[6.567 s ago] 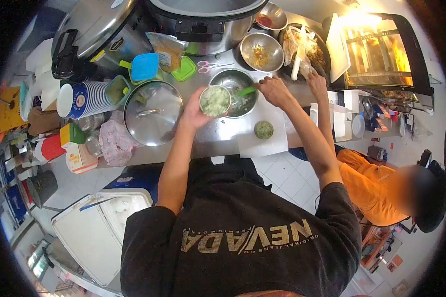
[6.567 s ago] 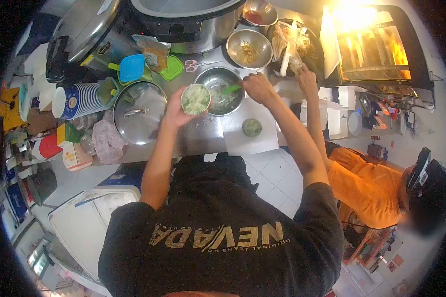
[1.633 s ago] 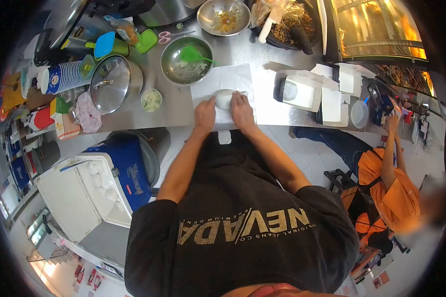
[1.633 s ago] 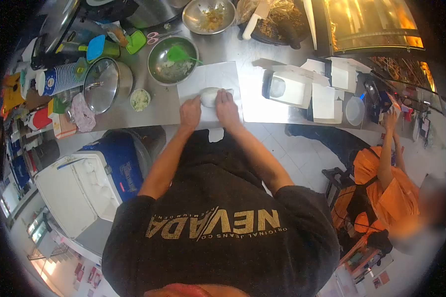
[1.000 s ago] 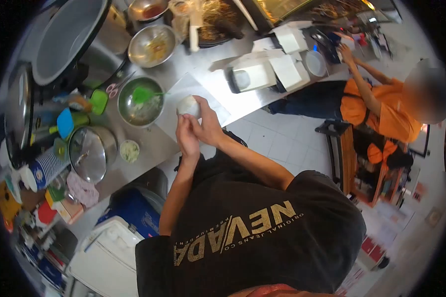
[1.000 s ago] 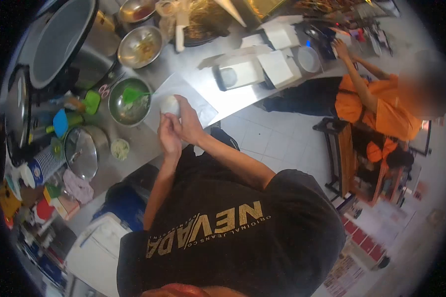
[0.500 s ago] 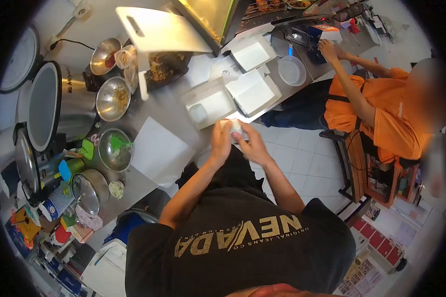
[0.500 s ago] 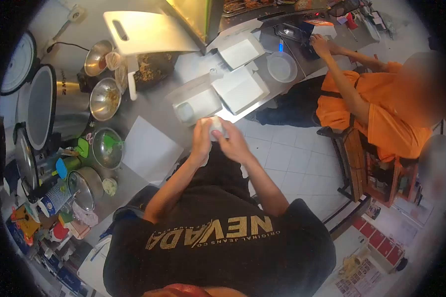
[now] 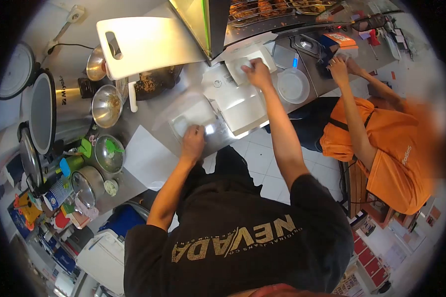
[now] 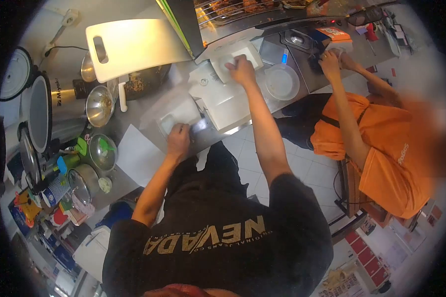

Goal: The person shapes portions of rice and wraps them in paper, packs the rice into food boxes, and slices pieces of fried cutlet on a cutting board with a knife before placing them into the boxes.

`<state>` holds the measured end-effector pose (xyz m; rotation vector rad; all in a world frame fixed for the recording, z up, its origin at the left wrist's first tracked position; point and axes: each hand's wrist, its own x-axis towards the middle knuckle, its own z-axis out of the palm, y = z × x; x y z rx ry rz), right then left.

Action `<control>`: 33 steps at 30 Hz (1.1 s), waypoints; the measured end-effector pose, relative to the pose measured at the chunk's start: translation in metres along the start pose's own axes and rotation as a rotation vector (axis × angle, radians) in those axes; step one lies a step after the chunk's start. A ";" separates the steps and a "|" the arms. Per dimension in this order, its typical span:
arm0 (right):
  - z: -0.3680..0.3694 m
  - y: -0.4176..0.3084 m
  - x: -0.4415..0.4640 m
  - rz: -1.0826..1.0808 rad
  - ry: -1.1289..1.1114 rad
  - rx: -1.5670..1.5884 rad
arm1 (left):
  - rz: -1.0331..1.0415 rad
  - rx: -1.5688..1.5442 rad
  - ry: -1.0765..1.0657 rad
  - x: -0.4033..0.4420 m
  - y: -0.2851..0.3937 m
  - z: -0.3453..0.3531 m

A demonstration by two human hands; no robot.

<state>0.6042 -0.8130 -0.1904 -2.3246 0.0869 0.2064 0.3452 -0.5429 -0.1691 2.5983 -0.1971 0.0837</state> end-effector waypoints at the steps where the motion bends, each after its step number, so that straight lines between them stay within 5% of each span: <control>1: 0.012 0.004 0.022 0.085 -0.160 -0.053 | -0.021 0.019 -0.006 0.004 -0.004 0.001; 4: 0.020 -0.021 0.038 -0.006 -0.292 -0.439 | -0.015 0.089 0.022 0.008 -0.017 -0.013; 8: 0.004 -0.037 -0.016 -0.161 0.066 -0.425 | 0.041 0.011 0.182 0.023 0.009 -0.038; 11: -0.017 -0.057 -0.083 -0.080 -0.192 -0.193 | -0.234 -0.308 0.023 0.020 0.038 -0.021; 14: -0.013 -0.066 -0.169 -0.323 -0.380 -0.400 | -0.682 -0.473 -0.124 0.036 0.046 0.015; 16: -0.002 -0.058 -0.195 -0.481 -0.408 -0.536 | -0.823 -0.670 -0.249 0.046 -0.011 0.094; 20: 0.014 -0.034 -0.197 -0.516 -0.538 -0.442 | -1.165 -1.219 -0.323 0.082 0.007 0.046; 28: -0.117 -0.152 -0.106 -0.238 -0.443 0.149 | -0.953 -1.640 -0.259 0.088 0.049 -0.010; 33: -0.178 -0.210 -0.156 -0.349 -0.498 0.211 | -0.812 -1.464 0.199 0.048 0.106 -0.103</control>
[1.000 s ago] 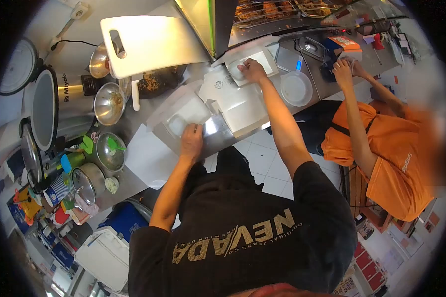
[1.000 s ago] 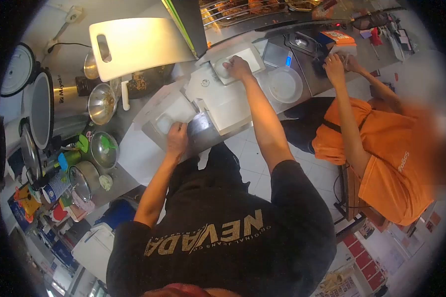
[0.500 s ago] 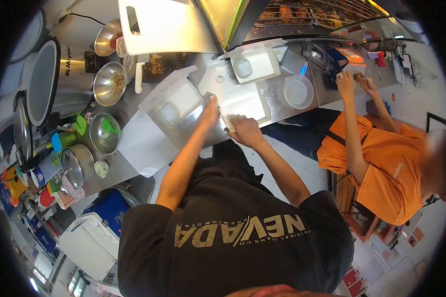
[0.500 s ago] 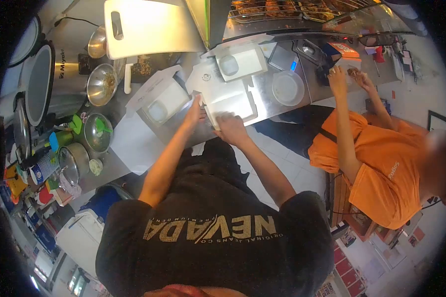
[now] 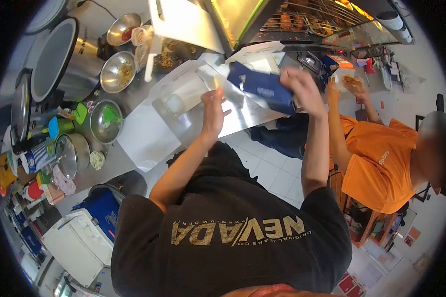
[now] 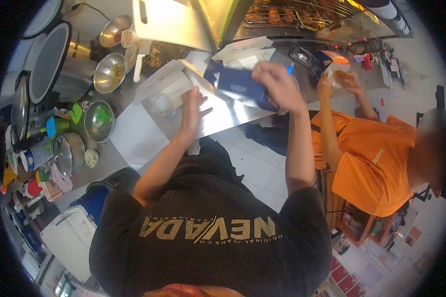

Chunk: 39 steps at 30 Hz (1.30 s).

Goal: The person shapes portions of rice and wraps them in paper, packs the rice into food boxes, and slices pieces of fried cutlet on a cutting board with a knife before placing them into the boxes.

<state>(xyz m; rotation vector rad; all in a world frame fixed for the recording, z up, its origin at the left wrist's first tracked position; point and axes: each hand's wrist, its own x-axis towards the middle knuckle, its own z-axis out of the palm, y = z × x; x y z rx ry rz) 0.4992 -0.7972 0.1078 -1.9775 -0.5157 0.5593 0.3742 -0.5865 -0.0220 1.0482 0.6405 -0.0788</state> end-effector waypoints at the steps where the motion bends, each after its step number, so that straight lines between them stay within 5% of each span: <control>1: 0.023 -0.021 -0.026 -0.089 0.024 -0.081 | 0.196 0.056 -0.004 -0.021 0.005 -0.010; 4: 0.103 -0.056 -0.081 -0.138 -0.023 -0.238 | 0.642 0.280 -0.004 -0.076 0.017 -0.048; 7: 0.164 -0.052 -0.109 -0.295 -0.077 -0.295 | 0.435 0.370 -0.076 -0.098 0.021 -0.095; 9: 0.201 -0.049 -0.123 -0.337 0.006 -0.254 | 0.506 0.344 -0.141 -0.117 0.026 -0.125; 10: 0.226 -0.055 -0.138 0.018 0.037 -0.028 | 0.542 0.324 -0.188 -0.131 0.028 -0.147; 13: 0.251 -0.051 -0.149 -0.070 0.052 0.055 | 0.524 0.266 -0.398 -0.147 0.039 -0.182; 17: 0.281 -0.067 -0.164 -0.064 0.140 0.046 | 0.437 -0.141 -0.324 -0.147 0.043 -0.207; 22: 0.293 -0.085 -0.171 -0.113 0.095 0.018 | 0.834 0.483 -0.671 -0.168 0.074 -0.215; 25: 0.302 -0.096 -0.172 -0.109 0.088 0.040 | 0.521 0.412 -0.386 -0.177 0.054 -0.220; 26: 0.305 -0.098 -0.173 -0.111 0.097 0.019 | 0.634 0.167 -0.298 -0.173 0.045 -0.212; 29: 0.311 -0.102 -0.173 -0.138 0.120 -0.039 | 0.647 0.190 -0.267 -0.176 0.042 -0.209; 30: 0.311 -0.103 -0.173 -0.149 0.125 -0.059 | 0.616 0.198 -0.432 -0.183 0.052 -0.209; 34: 0.304 -0.110 -0.175 -0.167 0.094 -0.189 | 0.683 0.548 -0.707 -0.179 0.056 -0.230; 39: 0.321 -0.122 -0.156 -0.182 0.084 -0.523 | 0.807 0.953 -0.445 -0.219 0.056 -0.217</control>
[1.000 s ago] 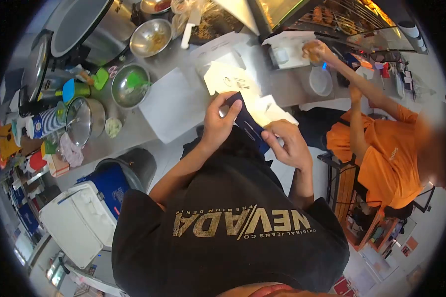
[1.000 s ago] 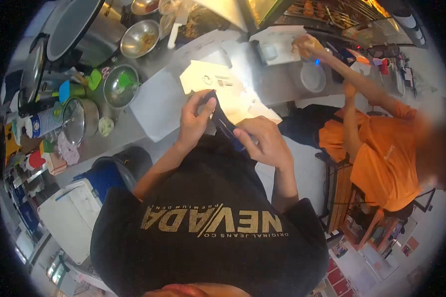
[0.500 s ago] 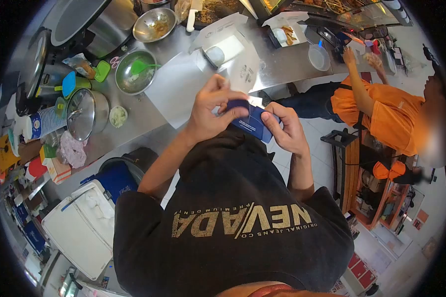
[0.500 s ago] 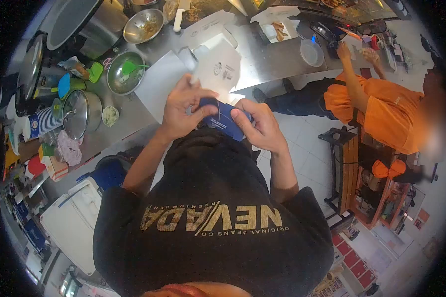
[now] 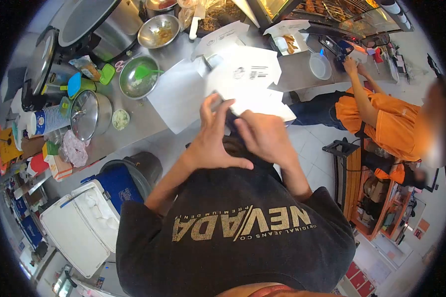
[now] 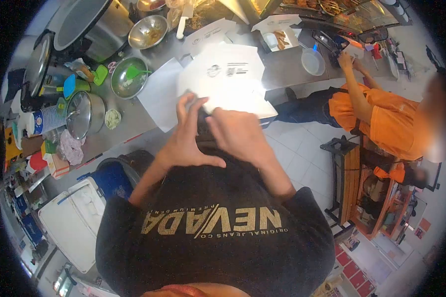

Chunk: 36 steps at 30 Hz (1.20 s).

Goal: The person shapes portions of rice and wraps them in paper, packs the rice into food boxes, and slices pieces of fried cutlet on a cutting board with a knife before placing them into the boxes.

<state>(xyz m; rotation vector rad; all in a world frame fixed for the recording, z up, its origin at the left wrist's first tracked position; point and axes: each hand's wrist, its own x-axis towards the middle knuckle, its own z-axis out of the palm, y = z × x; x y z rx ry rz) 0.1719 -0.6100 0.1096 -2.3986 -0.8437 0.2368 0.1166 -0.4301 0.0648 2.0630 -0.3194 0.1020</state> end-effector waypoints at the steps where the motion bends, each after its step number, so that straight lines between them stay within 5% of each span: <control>1: 0.008 -0.003 0.008 -0.054 -0.084 -0.014 | 0.001 0.086 -0.089 -0.002 -0.009 0.011; 3: 0.027 0.002 0.020 -0.118 -0.264 0.023 | -0.104 -0.096 0.079 -0.026 -0.043 0.055; 5: 0.007 -0.001 0.025 -0.359 -0.001 -0.073 | -0.318 -0.441 0.257 -0.041 -0.064 0.079; 9: -0.041 0.058 0.015 -0.239 0.199 0.434 | -0.616 -1.629 0.354 -0.039 -0.089 0.054; 12: -0.049 0.144 0.014 0.229 0.036 0.805 | -0.506 -1.705 0.314 -0.028 -0.081 0.068; 15: -0.043 0.179 0.034 0.155 -0.200 1.153 | -0.498 -1.740 0.247 0.000 -0.077 0.088; 22: -0.066 0.212 0.053 0.015 -0.112 1.243 | -0.483 -1.582 0.366 0.043 -0.066 0.104; 30: -0.073 0.228 0.082 0.092 -0.241 0.874 | -0.437 -1.478 0.426 0.051 -0.065 0.127; 36: -0.051 0.235 0.075 -0.057 0.105 0.625 | -0.391 -1.450 0.426 0.047 -0.068 0.131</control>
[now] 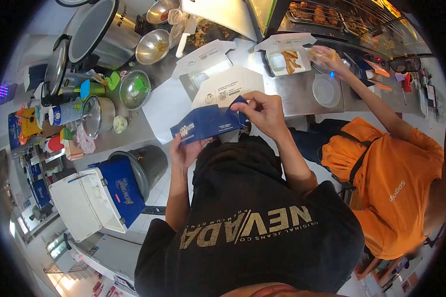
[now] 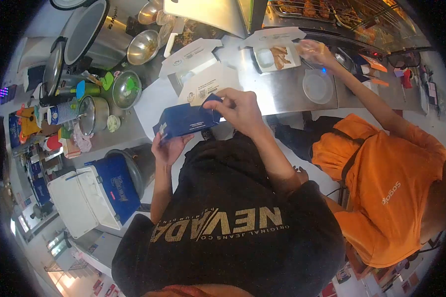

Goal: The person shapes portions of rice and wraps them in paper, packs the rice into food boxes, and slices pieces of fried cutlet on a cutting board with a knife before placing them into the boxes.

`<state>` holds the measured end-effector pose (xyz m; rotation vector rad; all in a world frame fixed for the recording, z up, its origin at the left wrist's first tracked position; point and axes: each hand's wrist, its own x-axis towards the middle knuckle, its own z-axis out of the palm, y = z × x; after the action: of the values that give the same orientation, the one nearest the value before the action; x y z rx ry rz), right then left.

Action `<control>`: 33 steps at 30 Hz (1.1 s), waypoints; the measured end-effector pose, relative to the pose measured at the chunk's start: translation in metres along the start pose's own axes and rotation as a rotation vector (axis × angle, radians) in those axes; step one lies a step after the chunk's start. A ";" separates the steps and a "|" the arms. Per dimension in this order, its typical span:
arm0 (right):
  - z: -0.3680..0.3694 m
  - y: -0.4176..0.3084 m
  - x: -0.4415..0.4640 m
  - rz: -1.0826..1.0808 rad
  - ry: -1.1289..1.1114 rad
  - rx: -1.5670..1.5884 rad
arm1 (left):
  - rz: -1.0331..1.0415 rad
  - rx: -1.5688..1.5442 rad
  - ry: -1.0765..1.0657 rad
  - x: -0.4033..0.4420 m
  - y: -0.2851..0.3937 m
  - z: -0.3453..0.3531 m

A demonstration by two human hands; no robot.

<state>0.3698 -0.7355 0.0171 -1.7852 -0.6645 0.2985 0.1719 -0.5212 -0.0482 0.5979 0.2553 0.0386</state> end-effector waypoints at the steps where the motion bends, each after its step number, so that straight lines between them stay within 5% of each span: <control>1: 0.000 -0.004 -0.001 -0.039 -0.027 0.008 | 0.004 -0.004 0.037 -0.002 -0.001 -0.004; 6: -0.002 -0.021 -0.007 -0.149 -0.230 0.092 | -0.025 -0.095 0.123 -0.008 0.015 -0.005; 12: -0.020 -0.037 -0.025 0.093 -0.448 -0.190 | 0.054 0.143 0.149 -0.011 0.021 -0.009; 18: -0.030 0.076 -0.097 0.398 -0.078 0.594 | 0.255 1.219 -0.185 0.038 -0.016 0.039; 21: -0.056 0.134 -0.110 0.334 -0.063 0.435 | 0.282 1.729 -0.220 0.075 -0.057 0.017; 26: -0.066 0.216 -0.089 0.402 -0.072 0.017 | 0.246 1.793 -0.117 0.146 -0.141 -0.045; 29: -0.059 0.232 -0.071 0.372 -0.036 -0.100 | 0.188 1.767 -0.029 0.154 -0.133 -0.037; 33: -0.060 0.193 -0.056 0.275 -0.064 -0.630 | -0.035 1.626 0.208 0.120 -0.078 -0.006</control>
<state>0.4110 -0.8519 -0.1519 -2.4880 -0.5945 0.3575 0.2838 -0.5697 -0.1239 2.2128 0.4804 -0.1639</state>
